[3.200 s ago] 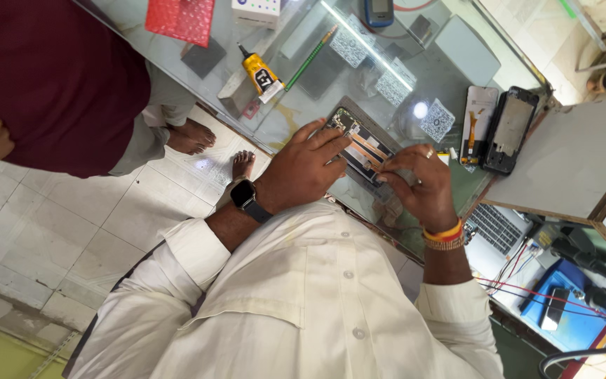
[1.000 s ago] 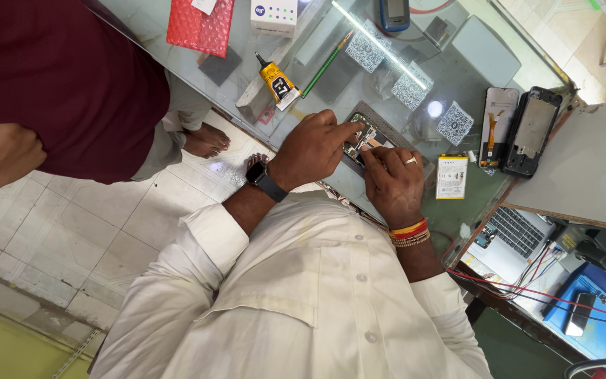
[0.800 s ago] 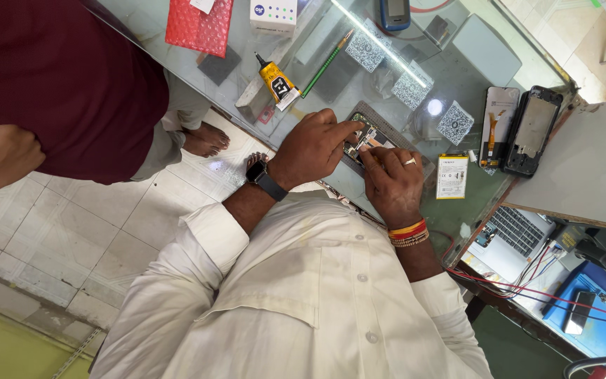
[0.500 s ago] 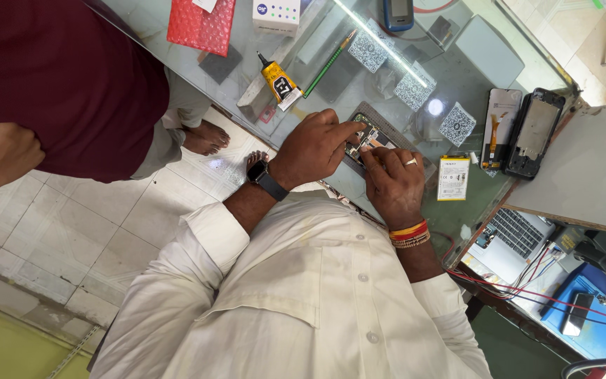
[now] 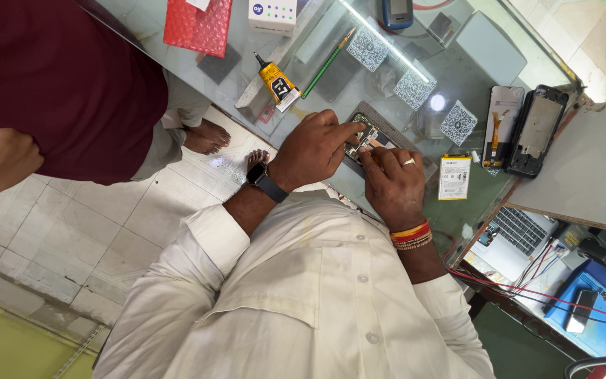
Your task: The person disassembles a smartphone, removes the back cover, and detaches the battery connector. They then place a new battery into the chassis, reconnect the battery, and reattach the back cover. The person uses a screwdriver to secure the back cover screws.
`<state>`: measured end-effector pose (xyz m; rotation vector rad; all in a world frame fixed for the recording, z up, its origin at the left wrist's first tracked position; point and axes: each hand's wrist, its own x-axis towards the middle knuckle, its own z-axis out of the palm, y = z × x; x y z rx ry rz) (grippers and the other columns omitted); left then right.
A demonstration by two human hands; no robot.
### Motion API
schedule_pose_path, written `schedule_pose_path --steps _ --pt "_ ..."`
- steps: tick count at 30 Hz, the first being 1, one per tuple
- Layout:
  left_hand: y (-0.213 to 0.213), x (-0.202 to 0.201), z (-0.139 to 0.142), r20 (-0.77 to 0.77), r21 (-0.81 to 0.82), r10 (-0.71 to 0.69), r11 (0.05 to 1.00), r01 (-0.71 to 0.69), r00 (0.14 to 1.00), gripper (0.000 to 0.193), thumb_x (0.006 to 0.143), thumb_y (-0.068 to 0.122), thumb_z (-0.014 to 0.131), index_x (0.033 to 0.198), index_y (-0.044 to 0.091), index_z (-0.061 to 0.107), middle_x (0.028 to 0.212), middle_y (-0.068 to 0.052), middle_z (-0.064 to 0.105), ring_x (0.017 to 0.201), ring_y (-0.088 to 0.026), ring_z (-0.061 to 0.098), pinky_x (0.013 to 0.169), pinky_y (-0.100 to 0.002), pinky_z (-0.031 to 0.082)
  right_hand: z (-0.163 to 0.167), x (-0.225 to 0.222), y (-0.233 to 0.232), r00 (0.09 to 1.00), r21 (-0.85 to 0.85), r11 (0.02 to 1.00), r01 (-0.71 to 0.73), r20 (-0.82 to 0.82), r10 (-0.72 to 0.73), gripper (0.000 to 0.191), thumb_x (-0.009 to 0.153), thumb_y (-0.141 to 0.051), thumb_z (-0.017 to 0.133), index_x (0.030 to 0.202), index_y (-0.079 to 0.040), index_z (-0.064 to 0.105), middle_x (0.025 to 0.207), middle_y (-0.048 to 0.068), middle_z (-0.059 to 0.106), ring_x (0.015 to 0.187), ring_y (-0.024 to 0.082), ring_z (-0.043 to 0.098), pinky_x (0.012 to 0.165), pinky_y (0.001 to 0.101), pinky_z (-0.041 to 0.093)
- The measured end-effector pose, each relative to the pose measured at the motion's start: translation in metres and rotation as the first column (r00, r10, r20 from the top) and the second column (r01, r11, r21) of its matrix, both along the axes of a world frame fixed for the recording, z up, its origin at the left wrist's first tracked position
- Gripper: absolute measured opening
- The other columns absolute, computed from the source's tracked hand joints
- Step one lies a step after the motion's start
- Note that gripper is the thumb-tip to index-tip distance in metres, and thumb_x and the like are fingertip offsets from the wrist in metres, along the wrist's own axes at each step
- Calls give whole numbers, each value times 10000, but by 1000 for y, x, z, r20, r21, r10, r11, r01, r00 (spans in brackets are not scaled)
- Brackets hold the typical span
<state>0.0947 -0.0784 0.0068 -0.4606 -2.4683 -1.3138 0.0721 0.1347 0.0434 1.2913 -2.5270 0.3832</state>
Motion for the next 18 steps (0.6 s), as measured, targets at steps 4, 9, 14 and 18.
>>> schedule_pose_path --steps 4,9,14,18 --pt "0 1 3 -58 -30 -10 1000 8 998 407 881 30 660 1288 42 655 987 14 735 905 -239 580 844 -408 463 3 -1 -3 1000 -6 1000 8 5 -8 306 849 -45 731 1153 -68 753 1125 55 696 1029 232 622 926 457 460" --pt "-1 1 4 -60 -61 1 998 -4 998 399 900 46 677 1298 50 659 989 13 726 921 -229 580 847 -401 456 5 -4 -7 1000 -17 1000 15 -12 -16 282 840 -46 728 1120 -65 750 1155 71 700 1064 251 625 957 478 455" --pt "-2 0 3 -49 -51 -10 999 7 999 414 887 43 679 1301 40 656 998 21 736 926 -228 582 833 -405 447 6 0 -11 1000 -14 1000 1 -13 -1 258 877 -31 727 1135 -31 740 1191 91 697 1101 252 638 1006 495 465" --pt "-2 0 4 -49 -56 -7 998 4 999 417 896 42 684 1312 39 659 994 5 726 929 -227 583 840 -403 451 6 0 -12 1000 -4 1000 12 -28 -12 266 856 -20 715 1121 -30 741 1185 96 699 1097 260 643 1009 499 467"
